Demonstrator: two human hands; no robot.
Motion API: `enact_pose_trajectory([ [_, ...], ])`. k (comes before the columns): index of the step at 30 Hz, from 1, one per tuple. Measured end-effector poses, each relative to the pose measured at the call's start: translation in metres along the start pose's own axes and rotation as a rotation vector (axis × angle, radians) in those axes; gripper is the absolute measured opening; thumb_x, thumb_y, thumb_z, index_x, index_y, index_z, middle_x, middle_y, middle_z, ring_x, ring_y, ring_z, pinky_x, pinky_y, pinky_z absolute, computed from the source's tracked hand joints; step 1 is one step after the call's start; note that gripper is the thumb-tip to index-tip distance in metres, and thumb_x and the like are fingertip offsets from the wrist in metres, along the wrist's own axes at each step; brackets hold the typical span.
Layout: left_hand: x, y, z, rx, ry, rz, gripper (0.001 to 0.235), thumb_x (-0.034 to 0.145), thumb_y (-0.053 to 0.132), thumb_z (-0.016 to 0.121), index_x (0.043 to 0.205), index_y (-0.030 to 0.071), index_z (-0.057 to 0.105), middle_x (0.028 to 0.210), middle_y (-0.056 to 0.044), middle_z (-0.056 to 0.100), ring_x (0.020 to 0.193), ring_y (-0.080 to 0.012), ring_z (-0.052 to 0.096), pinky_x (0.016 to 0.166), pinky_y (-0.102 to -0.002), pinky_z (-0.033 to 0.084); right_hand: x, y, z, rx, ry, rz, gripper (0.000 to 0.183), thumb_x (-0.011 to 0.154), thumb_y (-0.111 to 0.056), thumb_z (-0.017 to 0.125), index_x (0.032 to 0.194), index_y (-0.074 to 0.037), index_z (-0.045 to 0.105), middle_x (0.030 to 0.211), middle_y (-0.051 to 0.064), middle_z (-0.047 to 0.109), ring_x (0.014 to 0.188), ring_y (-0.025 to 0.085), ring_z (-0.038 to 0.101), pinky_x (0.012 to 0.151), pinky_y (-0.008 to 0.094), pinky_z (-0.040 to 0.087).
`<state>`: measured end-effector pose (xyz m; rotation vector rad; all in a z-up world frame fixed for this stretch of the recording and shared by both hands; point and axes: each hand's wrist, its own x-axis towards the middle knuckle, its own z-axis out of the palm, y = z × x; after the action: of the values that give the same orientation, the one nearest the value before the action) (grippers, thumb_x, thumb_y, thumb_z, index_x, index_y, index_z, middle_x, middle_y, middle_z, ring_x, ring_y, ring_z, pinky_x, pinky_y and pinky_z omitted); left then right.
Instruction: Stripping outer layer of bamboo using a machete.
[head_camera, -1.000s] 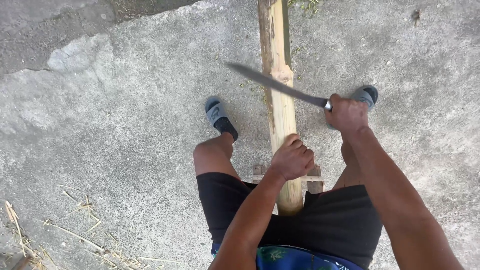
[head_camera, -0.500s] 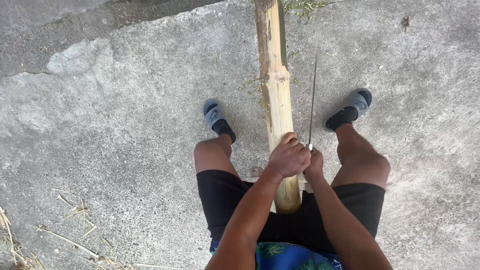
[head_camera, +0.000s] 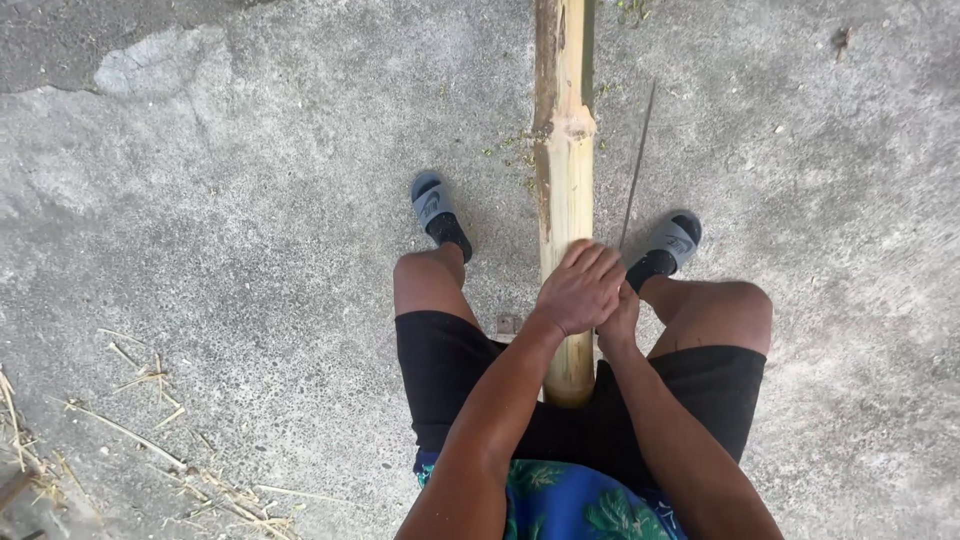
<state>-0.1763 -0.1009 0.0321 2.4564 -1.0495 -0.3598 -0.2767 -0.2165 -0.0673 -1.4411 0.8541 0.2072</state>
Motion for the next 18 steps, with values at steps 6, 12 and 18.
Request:
enact_pose_trajectory([
  [6,-0.006,-0.014,0.0,-0.101,0.45,-0.292,0.057,0.096,0.045,0.052,0.136,0.004,0.056,0.148,-0.019,0.045,0.137,-0.0353,0.047,0.119,-0.049,0.032,-0.015,-0.083,0.019,-0.02,0.107,0.093,0.033,0.109,-0.025,0.056,0.115,0.008,0.057,0.093,0.011,0.066,0.082,0.018,0.063,0.07,0.036,0.055],
  [12,-0.023,-0.063,0.079,-1.857,0.373,-0.941,0.076,0.094,0.056,0.055,0.15,0.009,0.035,0.141,-0.013,0.052,0.12,-0.027,0.063,0.103,-0.044,0.052,-0.024,-0.107,0.042,-0.165,0.137,-0.097,0.045,0.099,-0.034,0.069,0.124,0.003,0.066,0.102,0.008,0.073,0.09,0.012,0.065,0.081,0.03,0.052],
  [18,-0.04,-0.05,0.082,-2.011,0.215,-1.001,0.075,0.101,0.062,0.046,0.141,0.0,0.054,0.125,-0.013,0.068,0.11,-0.0212,0.066,0.099,-0.035,0.051,-0.037,-0.114,0.051,-0.435,0.226,0.047,0.047,0.097,-0.041,0.069,0.121,-0.001,0.069,0.092,0.011,0.074,0.084,0.017,0.068,0.078,0.033,0.053],
])
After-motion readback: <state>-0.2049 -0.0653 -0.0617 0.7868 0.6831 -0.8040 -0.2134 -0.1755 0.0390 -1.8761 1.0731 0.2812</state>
